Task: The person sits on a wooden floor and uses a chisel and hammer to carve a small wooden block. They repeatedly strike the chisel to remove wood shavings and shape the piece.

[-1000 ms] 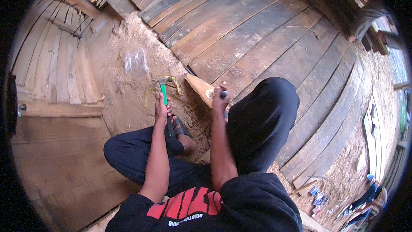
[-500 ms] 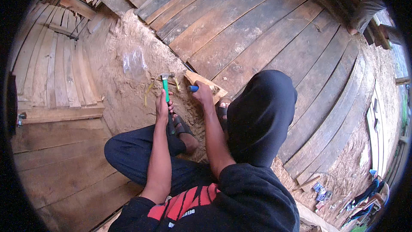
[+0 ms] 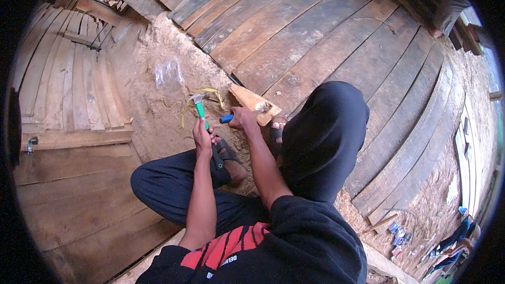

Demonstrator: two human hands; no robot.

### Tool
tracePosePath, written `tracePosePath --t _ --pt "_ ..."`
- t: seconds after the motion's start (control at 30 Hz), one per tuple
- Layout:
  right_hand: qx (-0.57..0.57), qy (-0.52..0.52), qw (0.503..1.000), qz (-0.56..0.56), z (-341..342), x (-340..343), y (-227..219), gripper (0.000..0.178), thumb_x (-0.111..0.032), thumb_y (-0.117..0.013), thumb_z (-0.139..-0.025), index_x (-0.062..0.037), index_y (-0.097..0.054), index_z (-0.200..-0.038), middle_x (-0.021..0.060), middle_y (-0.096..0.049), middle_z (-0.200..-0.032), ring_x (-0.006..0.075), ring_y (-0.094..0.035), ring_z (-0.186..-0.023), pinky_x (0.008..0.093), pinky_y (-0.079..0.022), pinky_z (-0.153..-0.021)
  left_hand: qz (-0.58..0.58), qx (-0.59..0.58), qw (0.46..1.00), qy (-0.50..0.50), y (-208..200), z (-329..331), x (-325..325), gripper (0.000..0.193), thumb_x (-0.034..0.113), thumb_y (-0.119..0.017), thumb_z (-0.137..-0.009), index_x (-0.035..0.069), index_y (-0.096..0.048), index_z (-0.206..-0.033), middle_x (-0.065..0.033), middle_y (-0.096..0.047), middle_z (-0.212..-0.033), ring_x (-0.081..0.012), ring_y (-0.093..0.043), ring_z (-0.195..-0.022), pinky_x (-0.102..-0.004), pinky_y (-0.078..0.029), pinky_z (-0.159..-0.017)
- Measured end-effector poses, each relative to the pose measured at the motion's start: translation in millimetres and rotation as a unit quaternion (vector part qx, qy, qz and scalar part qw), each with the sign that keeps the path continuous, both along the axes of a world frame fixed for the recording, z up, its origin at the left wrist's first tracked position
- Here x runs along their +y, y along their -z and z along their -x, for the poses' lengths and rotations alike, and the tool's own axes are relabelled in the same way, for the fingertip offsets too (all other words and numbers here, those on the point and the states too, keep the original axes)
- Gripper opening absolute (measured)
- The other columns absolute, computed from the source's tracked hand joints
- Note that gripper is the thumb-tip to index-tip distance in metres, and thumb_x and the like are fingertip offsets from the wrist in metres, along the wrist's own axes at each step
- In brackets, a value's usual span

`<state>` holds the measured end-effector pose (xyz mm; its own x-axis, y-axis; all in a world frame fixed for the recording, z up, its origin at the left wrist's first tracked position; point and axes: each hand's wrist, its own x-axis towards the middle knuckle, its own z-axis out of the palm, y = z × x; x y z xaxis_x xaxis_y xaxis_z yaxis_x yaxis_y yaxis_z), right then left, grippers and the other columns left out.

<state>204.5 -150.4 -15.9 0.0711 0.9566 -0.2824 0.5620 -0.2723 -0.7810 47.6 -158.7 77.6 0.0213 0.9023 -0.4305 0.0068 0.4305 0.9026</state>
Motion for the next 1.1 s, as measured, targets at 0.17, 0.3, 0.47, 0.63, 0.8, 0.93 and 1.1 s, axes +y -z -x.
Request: tracePosePath --t 0.17,0.3,0.47,0.63,0.8,0.93,1.1 --pt "-0.037 0.029 0.999 -0.002 5.4 5.1 -2.1 0.031 -0.022 -0.062 -0.065 -0.0073 -0.070 -0.091 0.0216 -0.069 -0.088 0.0391 -0.067 -0.085 0.0466 -0.054 -0.079 0.005 -0.002 0.995 -0.103 -6.9 0.0 -28.0 0.030 0.032 -0.039 -0.101 0.009 -0.051 -0.116 0.0009 -0.040 -0.063 -0.0069 -0.037 -0.044 -0.0230 -0.031 -0.036" --pt "-0.072 0.023 0.997 -0.020 17.0 5.0 -0.7 0.026 -0.021 -0.062 -0.066 -0.0090 -0.070 -0.088 0.0203 -0.068 -0.081 0.0380 -0.068 -0.079 0.0471 -0.055 -0.073 0.004 0.004 0.990 -0.140 0.0 4.5 -32.7 0.031 0.035 -0.040 -0.100 0.011 -0.051 -0.117 0.0003 -0.041 -0.064 -0.0072 -0.038 -0.044 -0.0233 -0.032 -0.036" --pt "-0.070 0.037 0.997 -0.018 19.2 1.1 -6.8 0.024 -0.021 -0.064 -0.066 -0.0090 -0.068 -0.086 0.0189 -0.068 -0.079 0.0375 -0.068 -0.077 0.0473 -0.055 -0.071 0.029 -0.016 0.991 -0.131 7.3 11.2 -35.3 0.029 0.037 -0.038 -0.101 0.011 -0.049 -0.107 0.0011 -0.038 -0.062 -0.0070 -0.036 -0.042 -0.0244 -0.032 -0.035" --pt "-0.073 0.056 0.995 -0.041 10.6 10.6 2.8 0.025 -0.022 -0.065 -0.067 -0.0096 -0.068 -0.088 0.0187 -0.068 -0.080 0.0372 -0.067 -0.079 0.0472 -0.055 -0.071 0.028 0.020 0.995 -0.098 21.8 3.1 -37.0 0.037 0.048 -0.038 -0.101 0.012 -0.044 -0.093 0.0018 -0.038 -0.058 -0.0066 -0.035 -0.039 -0.0245 -0.032 -0.033" --pt "-0.069 0.062 0.995 -0.037 14.3 7.1 -2.9 0.026 -0.022 -0.064 -0.066 -0.0096 -0.067 -0.089 0.0190 -0.068 -0.081 0.0377 -0.067 -0.080 0.0480 -0.054 -0.072 0.005 0.080 0.992 -0.100 36.8 8.6 -35.5 0.043 0.052 -0.037 -0.100 0.012 -0.043 -0.086 0.0014 -0.042 -0.058 -0.0068 -0.035 -0.039 -0.0231 -0.031 -0.034" --pt "-0.064 0.062 0.995 -0.045 15.4 5.8 -8.3 0.026 -0.022 -0.063 -0.066 -0.0087 -0.066 -0.088 0.0196 -0.068 -0.081 0.0385 -0.067 -0.080 0.0486 -0.054 -0.072 -0.045 0.138 0.983 -0.110 66.6 18.0 -37.3 0.045 0.053 -0.039 -0.100 0.012 -0.043 -0.082 0.0027 -0.041 -0.056 -0.0067 -0.036 -0.039 -0.0231 -0.032 -0.034" --pt "-0.075 0.044 0.996 -0.028 12.0 7.4 -3.1 0.024 -0.021 -0.062 -0.066 -0.0076 -0.065 -0.085 0.0209 -0.067 -0.079 0.0394 -0.066 -0.079 0.0493 -0.053 -0.072 -0.053 0.096 0.980 -0.167 77.7 12.4 -54.5 0.045 0.052 -0.041 -0.100 0.011 -0.048 -0.082 0.0048 -0.040 -0.055 -0.0056 -0.037 -0.038 -0.0236 -0.030 -0.034"
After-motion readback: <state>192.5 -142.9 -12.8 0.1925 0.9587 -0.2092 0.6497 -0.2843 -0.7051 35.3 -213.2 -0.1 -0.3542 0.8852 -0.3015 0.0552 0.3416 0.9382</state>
